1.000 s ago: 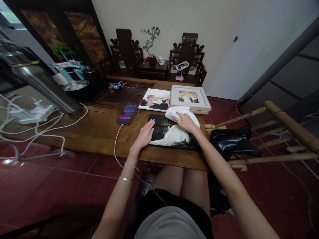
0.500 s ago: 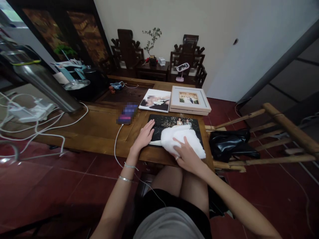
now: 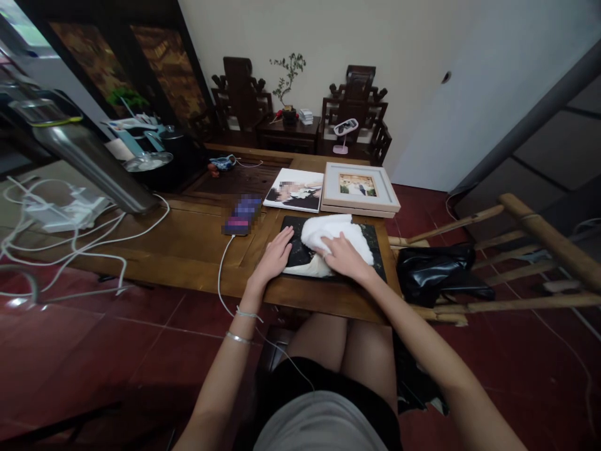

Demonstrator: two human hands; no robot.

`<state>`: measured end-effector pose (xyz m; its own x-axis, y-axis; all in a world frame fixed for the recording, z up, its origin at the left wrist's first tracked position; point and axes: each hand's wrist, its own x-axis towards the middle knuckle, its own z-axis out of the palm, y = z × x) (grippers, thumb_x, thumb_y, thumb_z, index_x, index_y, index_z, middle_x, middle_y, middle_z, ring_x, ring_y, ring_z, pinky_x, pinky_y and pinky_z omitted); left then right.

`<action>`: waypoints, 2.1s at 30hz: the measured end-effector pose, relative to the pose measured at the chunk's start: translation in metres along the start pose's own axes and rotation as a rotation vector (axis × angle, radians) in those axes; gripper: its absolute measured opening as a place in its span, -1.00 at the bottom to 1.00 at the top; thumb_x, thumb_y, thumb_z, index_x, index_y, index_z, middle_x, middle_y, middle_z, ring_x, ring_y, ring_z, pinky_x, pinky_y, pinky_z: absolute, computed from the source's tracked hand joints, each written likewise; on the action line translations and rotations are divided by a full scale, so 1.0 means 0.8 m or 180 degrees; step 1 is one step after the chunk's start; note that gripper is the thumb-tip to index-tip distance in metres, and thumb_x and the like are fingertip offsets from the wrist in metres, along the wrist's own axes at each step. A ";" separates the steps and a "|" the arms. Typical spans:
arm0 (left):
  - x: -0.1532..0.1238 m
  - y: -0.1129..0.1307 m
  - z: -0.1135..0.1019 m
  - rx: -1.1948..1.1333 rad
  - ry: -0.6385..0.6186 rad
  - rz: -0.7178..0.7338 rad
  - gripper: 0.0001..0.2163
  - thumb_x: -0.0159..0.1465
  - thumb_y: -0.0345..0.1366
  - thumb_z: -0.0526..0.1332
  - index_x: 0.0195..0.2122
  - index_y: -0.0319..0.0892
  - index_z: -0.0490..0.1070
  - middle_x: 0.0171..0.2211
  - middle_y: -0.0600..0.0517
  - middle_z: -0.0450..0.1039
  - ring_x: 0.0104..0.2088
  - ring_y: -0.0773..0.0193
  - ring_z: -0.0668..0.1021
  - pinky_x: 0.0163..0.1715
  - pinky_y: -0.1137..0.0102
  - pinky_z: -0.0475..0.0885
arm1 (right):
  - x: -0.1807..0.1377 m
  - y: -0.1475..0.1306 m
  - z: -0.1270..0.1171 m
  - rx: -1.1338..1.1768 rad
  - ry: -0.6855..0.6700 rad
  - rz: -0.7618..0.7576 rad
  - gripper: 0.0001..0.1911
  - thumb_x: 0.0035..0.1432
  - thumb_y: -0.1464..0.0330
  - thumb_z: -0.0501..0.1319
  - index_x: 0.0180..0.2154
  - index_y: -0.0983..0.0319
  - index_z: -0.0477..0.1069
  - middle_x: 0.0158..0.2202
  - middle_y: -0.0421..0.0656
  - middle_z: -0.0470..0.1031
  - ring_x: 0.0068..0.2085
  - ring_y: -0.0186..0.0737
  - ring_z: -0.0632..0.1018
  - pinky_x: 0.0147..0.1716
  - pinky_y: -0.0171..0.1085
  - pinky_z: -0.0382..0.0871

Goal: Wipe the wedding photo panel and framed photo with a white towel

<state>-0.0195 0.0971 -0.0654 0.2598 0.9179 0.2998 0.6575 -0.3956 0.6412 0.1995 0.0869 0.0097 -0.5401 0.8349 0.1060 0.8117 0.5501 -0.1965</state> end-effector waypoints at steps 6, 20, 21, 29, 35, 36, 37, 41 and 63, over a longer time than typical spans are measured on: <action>-0.001 0.005 -0.003 -0.0009 -0.0006 -0.0039 -0.59 0.37 -0.28 -0.12 0.24 -0.09 0.14 0.29 -0.06 0.09 0.30 0.17 0.12 0.23 0.01 0.05 | 0.072 0.036 -0.013 0.0030 0.0070 0.0214 -0.66 0.32 0.25 -0.06 -0.09 0.27 0.39 -0.11 0.05 0.52 -0.10 0.00 0.49 -0.12 -0.20 0.23; 0.000 0.005 -0.001 -0.0032 0.0005 -0.0044 -0.59 0.37 -0.28 -0.12 0.23 -0.14 0.15 0.29 -0.08 0.09 0.30 0.19 0.12 0.24 0.08 0.05 | -0.091 -0.050 0.018 0.0176 0.0000 -0.0446 -0.73 0.07 0.50 0.10 -0.16 0.26 0.42 0.15 0.14 0.30 0.25 0.07 0.19 0.18 0.28 -0.16; 0.000 0.005 -0.001 -0.0033 0.0009 -0.0028 -0.59 0.37 -0.28 -0.12 0.23 -0.13 0.16 0.29 -0.08 0.09 0.30 0.19 0.12 0.24 0.08 0.05 | -0.104 -0.058 0.020 0.0227 -0.0054 -0.0527 -0.71 0.03 0.51 0.11 -0.17 0.25 0.42 0.17 0.12 0.29 0.27 0.08 0.15 0.18 0.31 -0.19; 0.000 0.005 0.000 -0.0132 0.0060 -0.0095 -0.59 0.36 -0.27 -0.10 0.22 -0.14 0.18 0.28 -0.08 0.10 0.30 0.18 0.13 0.25 0.08 0.05 | -0.090 -0.063 0.020 0.0204 -0.0178 -0.0546 -0.68 0.06 0.48 0.13 -0.10 0.25 0.41 0.16 0.16 0.29 0.25 0.05 0.18 0.18 0.27 -0.14; 0.000 -0.001 0.001 -0.0158 0.0024 -0.0041 -0.57 0.36 -0.28 -0.10 0.24 -0.15 0.14 0.29 -0.09 0.09 0.30 0.17 0.12 0.24 0.06 0.04 | 0.009 -0.031 0.011 -0.0029 -0.0018 -0.0118 -0.67 0.26 0.35 0.00 0.00 0.28 0.36 0.08 0.14 0.38 0.11 0.03 0.38 0.14 0.10 0.00; 0.000 -0.002 0.002 -0.0164 0.0029 -0.0031 -0.57 0.36 -0.28 -0.10 0.24 -0.14 0.14 0.29 -0.08 0.09 0.30 0.17 0.12 0.25 0.06 0.04 | 0.025 -0.024 0.009 -0.0062 0.0005 -0.0051 -0.66 0.28 0.34 -0.02 0.01 0.28 0.36 0.04 0.12 0.42 0.07 0.03 0.41 0.12 0.07 0.03; 0.000 -0.003 0.002 -0.0168 0.0036 -0.0020 -0.58 0.36 -0.28 -0.10 0.24 -0.14 0.14 0.29 -0.08 0.09 0.30 0.17 0.12 0.25 0.06 0.04 | 0.040 -0.018 0.006 -0.0095 0.0020 0.0015 -0.65 0.28 0.33 -0.02 0.02 0.28 0.35 0.01 0.11 0.45 0.03 0.03 0.44 0.10 0.05 0.05; 0.001 -0.005 0.003 -0.0138 0.0053 0.0008 -0.58 0.36 -0.27 -0.10 0.23 -0.15 0.16 0.29 -0.08 0.09 0.30 0.17 0.12 0.25 0.07 0.04 | 0.080 0.002 -0.002 -0.0149 -0.0008 0.0216 -0.62 0.31 0.28 -0.07 0.03 0.28 0.33 -0.08 0.10 0.50 -0.04 0.04 0.47 0.02 -0.05 0.13; 0.000 -0.001 0.002 -0.0124 0.0087 -0.0014 -0.59 0.36 -0.25 -0.09 0.21 -0.14 0.18 0.28 -0.09 0.11 0.29 0.16 0.13 0.25 0.05 0.04 | -0.092 -0.043 0.002 0.0363 -0.0179 -0.0696 -0.78 0.14 0.47 0.07 -0.19 0.25 0.41 0.04 0.04 0.43 0.10 -0.05 0.38 0.22 0.09 -0.08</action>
<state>-0.0189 0.0979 -0.0671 0.2373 0.9187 0.3158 0.6305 -0.3930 0.6694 0.2111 0.0069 0.0070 -0.7141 0.6922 0.1044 0.6457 0.7089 -0.2839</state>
